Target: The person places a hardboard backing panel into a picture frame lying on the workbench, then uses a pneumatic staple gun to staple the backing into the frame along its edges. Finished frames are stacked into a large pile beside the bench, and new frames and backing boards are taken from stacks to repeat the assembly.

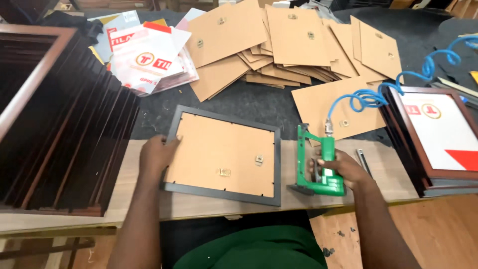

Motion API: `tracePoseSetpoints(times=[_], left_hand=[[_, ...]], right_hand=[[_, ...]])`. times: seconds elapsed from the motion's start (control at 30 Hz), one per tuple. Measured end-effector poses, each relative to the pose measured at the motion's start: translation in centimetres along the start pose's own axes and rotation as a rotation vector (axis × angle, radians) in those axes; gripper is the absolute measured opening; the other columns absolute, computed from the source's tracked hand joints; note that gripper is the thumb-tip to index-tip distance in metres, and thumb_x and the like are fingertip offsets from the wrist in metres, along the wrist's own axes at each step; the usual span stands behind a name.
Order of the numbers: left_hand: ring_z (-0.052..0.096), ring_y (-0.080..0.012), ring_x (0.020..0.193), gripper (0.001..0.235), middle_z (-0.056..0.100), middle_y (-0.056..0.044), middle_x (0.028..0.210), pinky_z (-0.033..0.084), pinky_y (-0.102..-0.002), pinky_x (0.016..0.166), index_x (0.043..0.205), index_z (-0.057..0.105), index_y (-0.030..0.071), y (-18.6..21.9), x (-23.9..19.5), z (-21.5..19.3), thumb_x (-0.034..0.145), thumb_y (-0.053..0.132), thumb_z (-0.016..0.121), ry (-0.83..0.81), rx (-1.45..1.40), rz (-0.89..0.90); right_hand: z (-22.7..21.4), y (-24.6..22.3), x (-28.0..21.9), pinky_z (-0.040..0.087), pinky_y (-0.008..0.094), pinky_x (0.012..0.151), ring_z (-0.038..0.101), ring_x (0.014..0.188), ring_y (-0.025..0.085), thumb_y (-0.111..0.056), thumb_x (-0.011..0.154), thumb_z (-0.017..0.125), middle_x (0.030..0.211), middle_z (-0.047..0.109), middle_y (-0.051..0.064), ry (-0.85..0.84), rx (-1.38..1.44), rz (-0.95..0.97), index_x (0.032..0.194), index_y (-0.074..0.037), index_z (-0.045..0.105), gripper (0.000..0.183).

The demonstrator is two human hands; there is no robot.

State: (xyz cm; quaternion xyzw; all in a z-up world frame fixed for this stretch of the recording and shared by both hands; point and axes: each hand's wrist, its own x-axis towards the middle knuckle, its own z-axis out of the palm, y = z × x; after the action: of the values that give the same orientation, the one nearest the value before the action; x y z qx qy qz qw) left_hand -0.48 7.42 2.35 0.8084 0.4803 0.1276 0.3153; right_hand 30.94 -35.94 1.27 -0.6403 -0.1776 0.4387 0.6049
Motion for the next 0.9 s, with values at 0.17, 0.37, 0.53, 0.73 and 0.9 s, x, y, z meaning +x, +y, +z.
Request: tracePoseSetpoints(times=[0.17, 0.37, 0.53, 0.73, 0.9], left_hand=[[0.073, -0.0368, 0.086, 0.056, 0.075, -0.024, 0.093, 0.056, -0.046, 0.078, 0.104, 0.075, -0.001, 2.9, -5.7, -5.7, 0.082, 0.050, 0.080, 0.137, -0.026, -0.034], [0.070, -0.0200, 0.079, 0.041, 0.075, -0.012, 0.090, 0.054, -0.036, 0.069, 0.107, 0.074, 0.001, 1.9, -8.0, -6.8, 0.085, 0.035, 0.080, 0.237, -0.344, 0.005], [0.060, -0.0114, 0.076, 0.031, 0.070, -0.008, 0.087, 0.048, -0.028, 0.066, 0.103, 0.072, -0.004, -1.9, -6.7, -3.1, 0.092, 0.024, 0.081, 0.253, -0.576, 0.197], [0.054, -0.0120, 0.064, 0.024, 0.064, -0.008, 0.079, 0.040, -0.030, 0.055, 0.102, 0.068, -0.004, -1.3, -6.9, -2.2, 0.092, 0.015, 0.078, 0.234, -0.711, 0.025], [0.059, -0.0107, 0.072, 0.024, 0.065, -0.009, 0.081, 0.046, -0.028, 0.063, 0.097, 0.065, -0.005, -1.9, -7.0, -1.5, 0.098, 0.017, 0.075, 0.246, -0.729, 0.104]], right_hand=[[0.7, 1.6, 3.1, 0.056, 0.043, 0.082, 0.070, 0.094, 0.032, -0.023, 0.082, 0.083, 0.104, 0.072, 0.021, 0.332, -0.698, -0.007, 0.123, 0.002, 0.064, 0.052], [5.3, 1.4, 0.8, 0.057, 0.044, 0.086, 0.070, 0.102, 0.031, -0.031, 0.087, 0.075, 0.117, 0.072, 0.019, 0.572, -0.956, -0.337, 0.128, -0.006, 0.068, 0.049], [10.9, 2.4, -0.4, 0.057, 0.037, 0.083, 0.071, 0.094, 0.022, -0.030, 0.097, 0.063, 0.112, 0.070, 0.006, 0.221, -0.575, -0.171, 0.128, -0.010, 0.062, 0.037], [12.1, 2.4, -1.8, 0.057, 0.034, 0.076, 0.069, 0.088, 0.017, -0.022, 0.096, 0.069, 0.098, 0.074, 0.011, 0.178, -0.450, -0.226, 0.113, 0.001, 0.062, 0.030], [12.5, -3.6, -5.2, 0.055, 0.033, 0.072, 0.068, 0.081, 0.015, -0.024, 0.089, 0.074, 0.091, 0.073, 0.011, 0.260, -0.537, -0.157, 0.116, -0.003, 0.064, 0.036]])
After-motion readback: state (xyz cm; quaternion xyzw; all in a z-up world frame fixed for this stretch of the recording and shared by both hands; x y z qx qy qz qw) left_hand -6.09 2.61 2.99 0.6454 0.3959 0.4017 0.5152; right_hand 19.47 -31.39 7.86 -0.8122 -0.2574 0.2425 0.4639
